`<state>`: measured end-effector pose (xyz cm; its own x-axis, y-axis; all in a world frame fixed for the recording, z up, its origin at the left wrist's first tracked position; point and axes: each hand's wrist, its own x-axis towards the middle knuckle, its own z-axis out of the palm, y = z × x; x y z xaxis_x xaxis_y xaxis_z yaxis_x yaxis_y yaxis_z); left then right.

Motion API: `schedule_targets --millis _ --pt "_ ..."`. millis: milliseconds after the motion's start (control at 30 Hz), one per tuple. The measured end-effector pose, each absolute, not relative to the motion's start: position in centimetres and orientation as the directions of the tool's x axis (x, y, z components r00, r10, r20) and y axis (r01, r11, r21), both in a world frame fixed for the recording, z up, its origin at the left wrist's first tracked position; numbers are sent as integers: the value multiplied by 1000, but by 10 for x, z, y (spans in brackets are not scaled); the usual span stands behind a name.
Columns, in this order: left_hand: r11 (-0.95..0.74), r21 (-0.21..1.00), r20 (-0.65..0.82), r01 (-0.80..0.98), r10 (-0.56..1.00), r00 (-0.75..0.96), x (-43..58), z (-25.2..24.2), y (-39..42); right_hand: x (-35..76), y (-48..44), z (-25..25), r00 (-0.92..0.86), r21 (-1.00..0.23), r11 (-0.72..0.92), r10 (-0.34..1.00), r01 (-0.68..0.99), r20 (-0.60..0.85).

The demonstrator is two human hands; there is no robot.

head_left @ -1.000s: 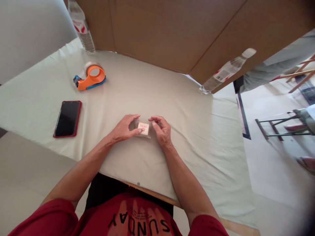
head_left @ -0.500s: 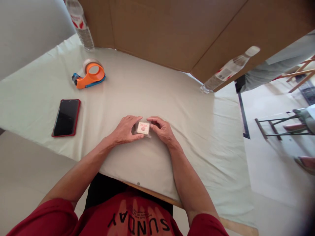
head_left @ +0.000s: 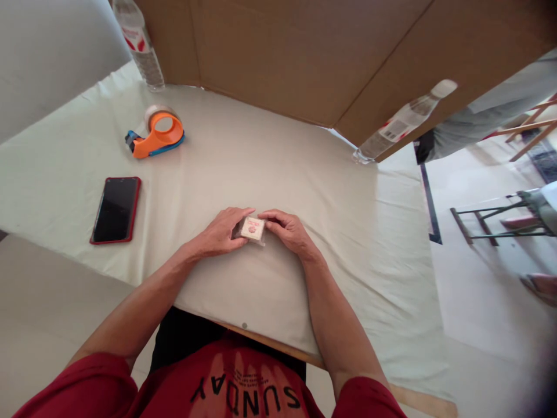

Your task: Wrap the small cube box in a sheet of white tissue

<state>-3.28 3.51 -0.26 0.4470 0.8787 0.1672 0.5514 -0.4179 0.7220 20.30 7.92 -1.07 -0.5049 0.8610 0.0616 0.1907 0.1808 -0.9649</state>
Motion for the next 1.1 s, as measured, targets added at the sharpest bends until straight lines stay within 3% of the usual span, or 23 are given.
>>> schedule_targets --millis 433,767,1100 --pt "-513 744 261 429 813 521 -32 -9 34 202 78 -12 -418 -975 128 907 180 41" --pt "-526 740 280 420 808 518 -30 -17 31 204 76 1 -518 -988 41 854 147 -42" --pt "-561 712 310 422 790 528 -28 -14 31 198 81 8 -540 -871 348 833 347 118"
